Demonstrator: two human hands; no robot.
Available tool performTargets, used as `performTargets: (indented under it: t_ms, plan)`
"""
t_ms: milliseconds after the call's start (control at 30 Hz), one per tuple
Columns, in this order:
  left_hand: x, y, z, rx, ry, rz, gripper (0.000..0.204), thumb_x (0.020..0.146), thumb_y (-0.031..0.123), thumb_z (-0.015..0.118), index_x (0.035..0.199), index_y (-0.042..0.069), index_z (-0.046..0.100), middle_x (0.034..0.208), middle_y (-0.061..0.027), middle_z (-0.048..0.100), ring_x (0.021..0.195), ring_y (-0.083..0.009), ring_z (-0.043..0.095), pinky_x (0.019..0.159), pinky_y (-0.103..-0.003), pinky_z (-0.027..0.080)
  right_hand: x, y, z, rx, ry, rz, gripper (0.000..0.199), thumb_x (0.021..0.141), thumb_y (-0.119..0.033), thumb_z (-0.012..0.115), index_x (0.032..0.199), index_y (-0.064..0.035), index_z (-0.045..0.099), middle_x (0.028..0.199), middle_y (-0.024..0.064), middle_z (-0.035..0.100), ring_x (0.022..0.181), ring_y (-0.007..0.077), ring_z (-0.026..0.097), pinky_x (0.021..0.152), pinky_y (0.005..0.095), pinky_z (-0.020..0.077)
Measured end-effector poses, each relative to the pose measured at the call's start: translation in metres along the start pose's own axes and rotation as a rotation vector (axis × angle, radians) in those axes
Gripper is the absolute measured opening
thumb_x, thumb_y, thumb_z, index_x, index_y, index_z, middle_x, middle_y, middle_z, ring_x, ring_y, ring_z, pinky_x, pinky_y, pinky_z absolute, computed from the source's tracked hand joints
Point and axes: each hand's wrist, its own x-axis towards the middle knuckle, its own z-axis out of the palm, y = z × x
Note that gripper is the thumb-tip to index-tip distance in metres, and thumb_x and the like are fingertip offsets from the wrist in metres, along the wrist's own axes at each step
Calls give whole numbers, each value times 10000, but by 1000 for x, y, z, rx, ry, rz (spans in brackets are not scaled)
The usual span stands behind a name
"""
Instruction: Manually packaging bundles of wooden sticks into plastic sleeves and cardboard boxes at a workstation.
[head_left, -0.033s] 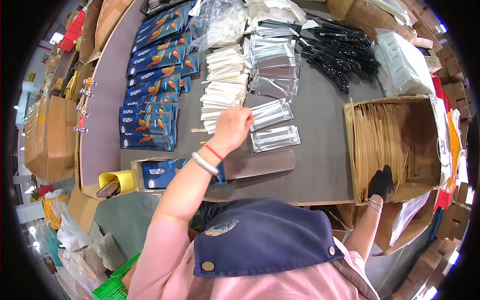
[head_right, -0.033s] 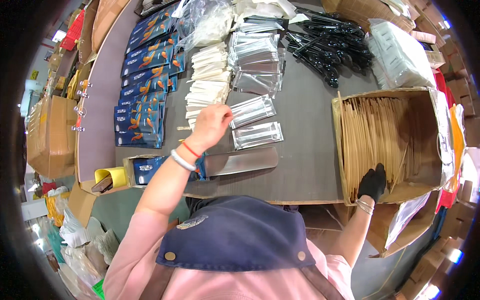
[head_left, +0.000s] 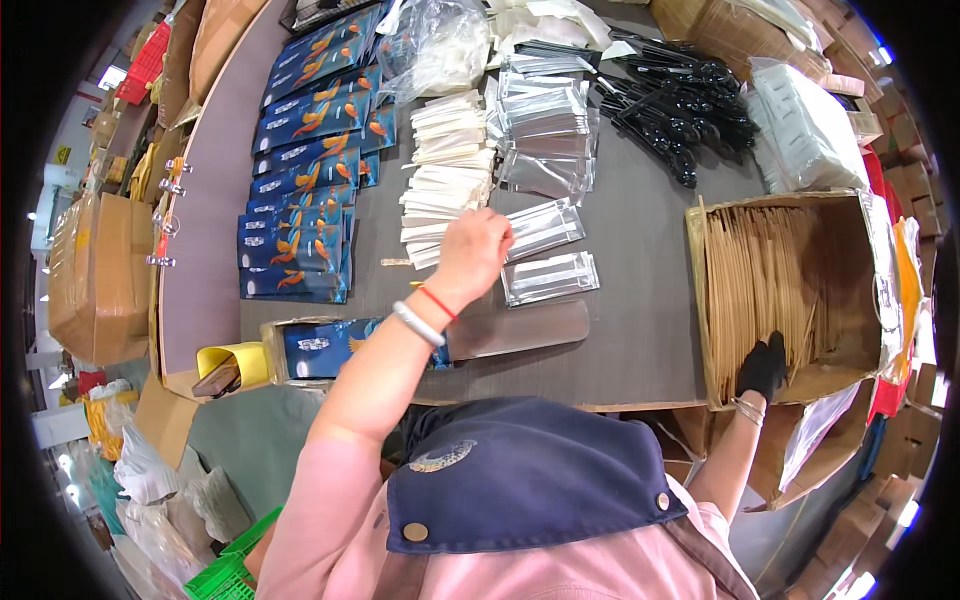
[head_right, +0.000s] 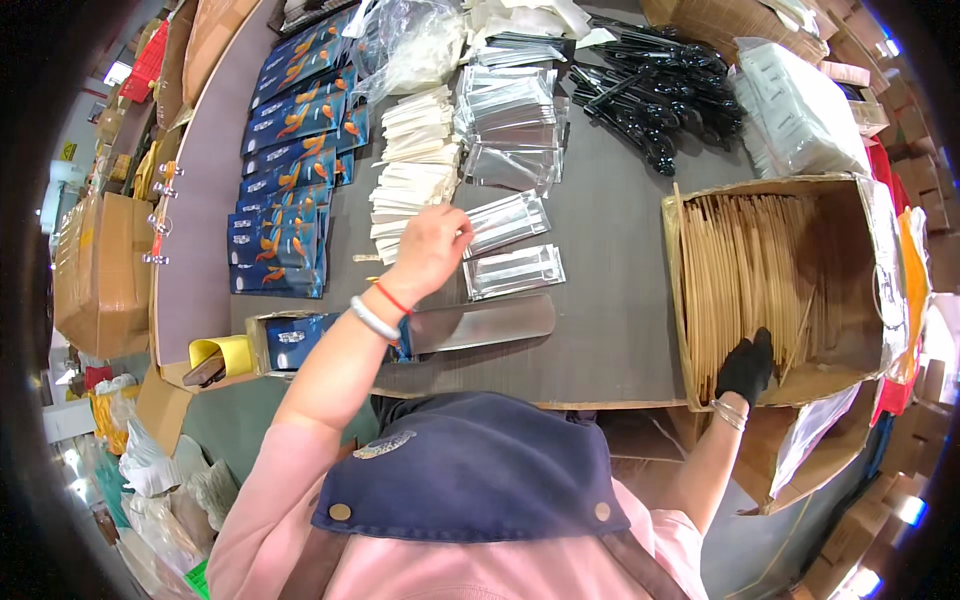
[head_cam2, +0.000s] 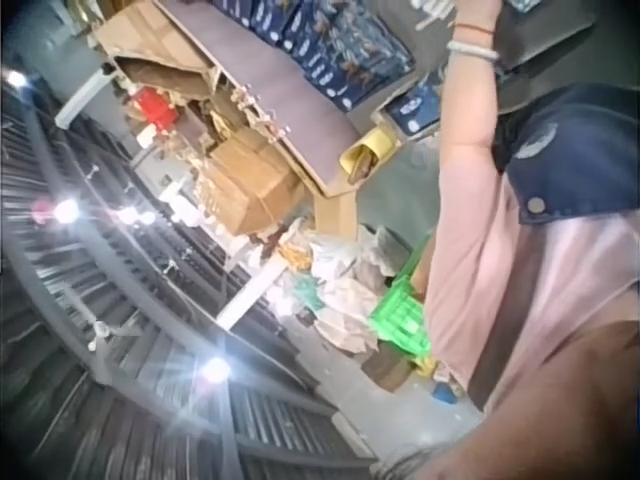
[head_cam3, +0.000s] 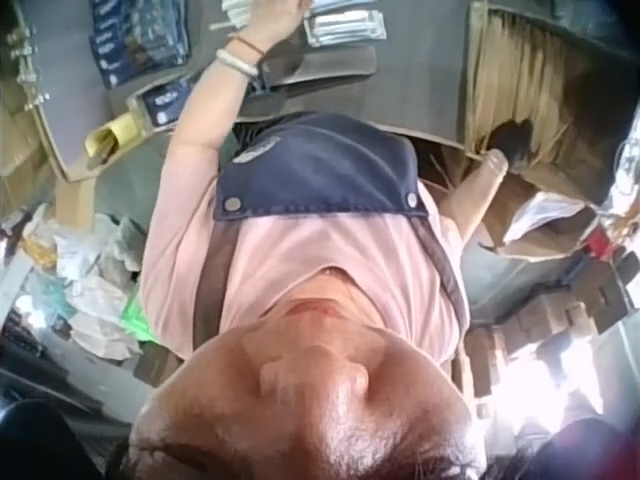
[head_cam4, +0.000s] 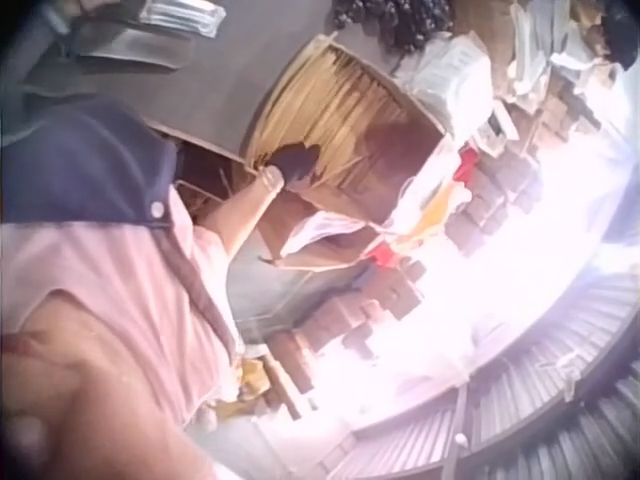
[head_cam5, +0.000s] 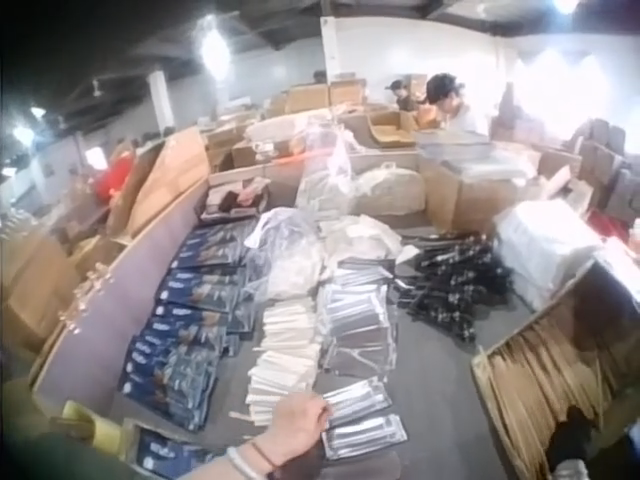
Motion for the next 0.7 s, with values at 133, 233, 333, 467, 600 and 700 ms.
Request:
performTargets:
  t_ms: [133,233,333,467,600,700]
  plan:
    - [7,14,14,104,41,-30,207,723,143,785,869,102,645,918,-92,609,895,-336,582,789,-427,470,-6,1,-10,362,223,6,316,1009,-224,511,1154,46,590,1089,180,657,1001,283,637,918,383,485]
    - [8,11,16,68,-41,-76,282,686,174,821,894,116,640,989,-80,599,939,-340,573,813,-441,458,-30,-45,-34,898,248,-82,246,1025,-219,497,1070,5,588,998,102,642,927,210,606,881,377,474]
    - [9,16,11,58,37,-43,277,690,156,816,892,98,635,908,-82,629,884,-322,595,776,-431,476,-68,-115,-47,1076,135,-242,189,1033,-205,488,1051,-46,590,980,43,618,911,161,573,866,331,446]
    - [-4,31,-26,-361,-230,-291,258,695,126,798,883,76,630,755,-78,653,774,-302,618,695,-427,488,-102,-156,-18,1039,-306,-351,122,995,-123,545,1074,-49,602,990,21,616,940,140,560,839,288,434]
    - [-62,33,-48,-130,-367,-159,288,660,169,821,853,78,628,750,-49,644,803,-278,610,737,-422,476,-92,-182,-32,675,-319,-822,207,931,-93,572,1116,-84,664,809,120,574,785,300,585,714,366,467]
    - [-92,38,-57,-20,-251,-150,438,607,209,849,980,80,660,972,-66,616,978,-284,556,861,-425,436,-94,-194,-17,616,-449,-907,266,912,-157,615,1167,-180,686,774,98,571,712,302,581,655,391,475]
